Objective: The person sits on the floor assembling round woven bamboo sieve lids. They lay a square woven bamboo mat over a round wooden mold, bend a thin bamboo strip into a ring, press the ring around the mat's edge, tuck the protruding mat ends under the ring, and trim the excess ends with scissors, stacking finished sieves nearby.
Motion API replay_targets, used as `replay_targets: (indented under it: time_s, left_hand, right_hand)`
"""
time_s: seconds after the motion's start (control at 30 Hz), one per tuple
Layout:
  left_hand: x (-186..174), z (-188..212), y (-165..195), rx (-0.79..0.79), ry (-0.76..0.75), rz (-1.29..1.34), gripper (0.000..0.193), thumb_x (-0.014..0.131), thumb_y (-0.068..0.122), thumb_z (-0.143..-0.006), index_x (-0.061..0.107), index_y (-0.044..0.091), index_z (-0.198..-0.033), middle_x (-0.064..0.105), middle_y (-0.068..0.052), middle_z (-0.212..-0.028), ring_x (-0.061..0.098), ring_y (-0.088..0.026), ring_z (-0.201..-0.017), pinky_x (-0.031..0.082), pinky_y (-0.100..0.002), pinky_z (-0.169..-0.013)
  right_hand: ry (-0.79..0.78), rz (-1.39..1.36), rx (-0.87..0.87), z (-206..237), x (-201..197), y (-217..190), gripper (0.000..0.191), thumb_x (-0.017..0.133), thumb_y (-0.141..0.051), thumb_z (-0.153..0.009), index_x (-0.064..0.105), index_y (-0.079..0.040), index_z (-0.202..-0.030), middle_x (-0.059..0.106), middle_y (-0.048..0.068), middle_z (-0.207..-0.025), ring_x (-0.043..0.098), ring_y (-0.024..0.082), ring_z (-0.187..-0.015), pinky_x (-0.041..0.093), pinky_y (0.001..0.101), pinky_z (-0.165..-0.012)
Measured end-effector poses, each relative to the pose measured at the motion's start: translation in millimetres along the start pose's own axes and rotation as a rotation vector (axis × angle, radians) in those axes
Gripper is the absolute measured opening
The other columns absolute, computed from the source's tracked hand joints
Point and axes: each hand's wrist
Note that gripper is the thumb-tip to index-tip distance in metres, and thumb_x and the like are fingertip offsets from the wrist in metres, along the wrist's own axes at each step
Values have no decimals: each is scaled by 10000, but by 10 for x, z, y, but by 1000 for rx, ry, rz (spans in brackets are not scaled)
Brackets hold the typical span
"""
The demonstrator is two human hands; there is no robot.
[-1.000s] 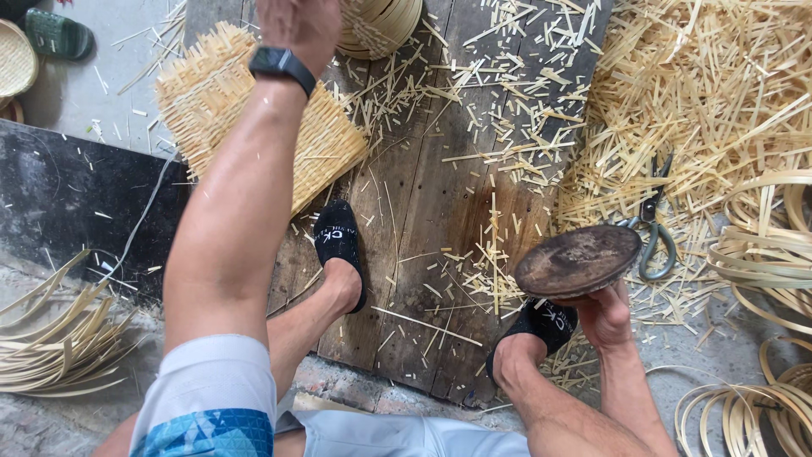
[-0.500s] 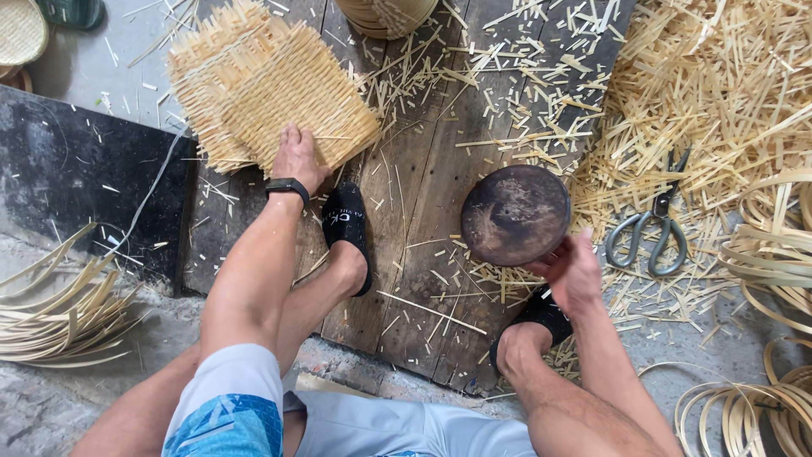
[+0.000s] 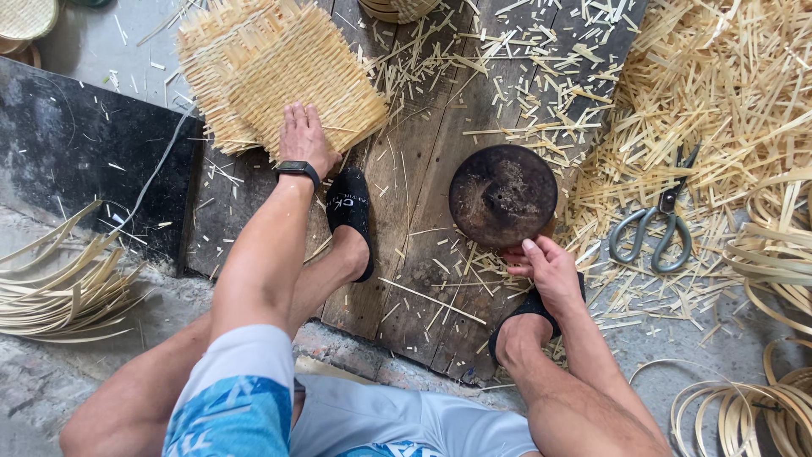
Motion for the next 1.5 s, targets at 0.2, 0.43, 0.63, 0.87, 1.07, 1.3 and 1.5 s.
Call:
replay_targets:
  time_s: [0.2, 0.43, 0.63, 0.87, 1.07, 1.3, 1.5]
  left_hand:
    - [144, -65, -228, -51, -105, 180, 568, 698, 311, -977, 496, 27, -1425, 516, -199, -1504, 484, -380, -1392, 400, -429, -1174]
    - [186, -11, -182, 43, 53, 104, 883, 924, 341, -692, 486, -32, -1362, 416, -310, -1504, 384, -440, -1412, 340, -443, -1160]
    - [-4, 90, -359, 158, -13, 248, 322, 765, 214, -838, 662, 35, -1085, 661, -255, -1204, 634, -397, -1126, 514, -460, -991]
    - [-608, 382, -8, 427, 520, 70, 169, 578, 1, -970, 648, -3, -1124, 711, -191, -978, 700, -283, -823, 564, -381, -678]
    - [-338, 1428, 1463, 1034, 307, 457, 330, 478, -37, -997, 558, -60, -1316, 664, -256, -1242, 667, -358, -1169, 546, -460, -1062]
    - [-24, 1825, 2003, 1087, 60, 353, 649, 678, 209, -855, 493, -28, -1431, 505, -278, -1461, 460, -397, -1371, 304, -531, -1157]
    - [152, 1112, 1964, 189, 140, 842, 742, 883, 235, -740, 541, -83, -1317, 652, -247, -1209, 611, -348, -1108, 488, -463, -972]
  right_hand:
    - [64, -20, -14, 100, -194, 251, 322, 549, -153, -1040, 583, 60, -1279, 722, 201, -1076, 720, 241, -904, 616, 340, -771]
    - [43, 33, -19, 42, -192, 286, 317, 553, -155, -1051, 595, 82, -1258, 710, 199, -1041, 713, 229, -868, 622, 337, -746]
    - [58, -2, -43, 114, -247, 246, 314, 538, -145, -1046, 587, 74, -1265, 714, 195, -1048, 720, 227, -883, 633, 340, -738]
    - [79, -115, -57, 112, -252, 208, 313, 558, -154, -1050, 586, 74, -1263, 705, 208, -1042, 717, 254, -870, 628, 349, -711]
    - [-5, -425, -261, 167, -222, -214, 419, 512, -333, -1048, 635, 27, -1223, 720, 148, -1033, 742, 201, -901, 651, 350, -742]
    - [297, 65, -250, -123, -196, -353, 178, 780, -52, -892, 689, -10, -1039, 717, 22, -935, 633, 60, -771, 529, 209, -684]
    - [346, 121, -331, -176, -221, -194, 157, 836, -57, -886, 703, -17, -958, 675, -17, -817, 561, 18, -680, 460, 182, -588]
Point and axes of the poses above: each hand's wrist, its own z-axis away from the middle knuckle, its own x-axis out of the palm, y = z × x
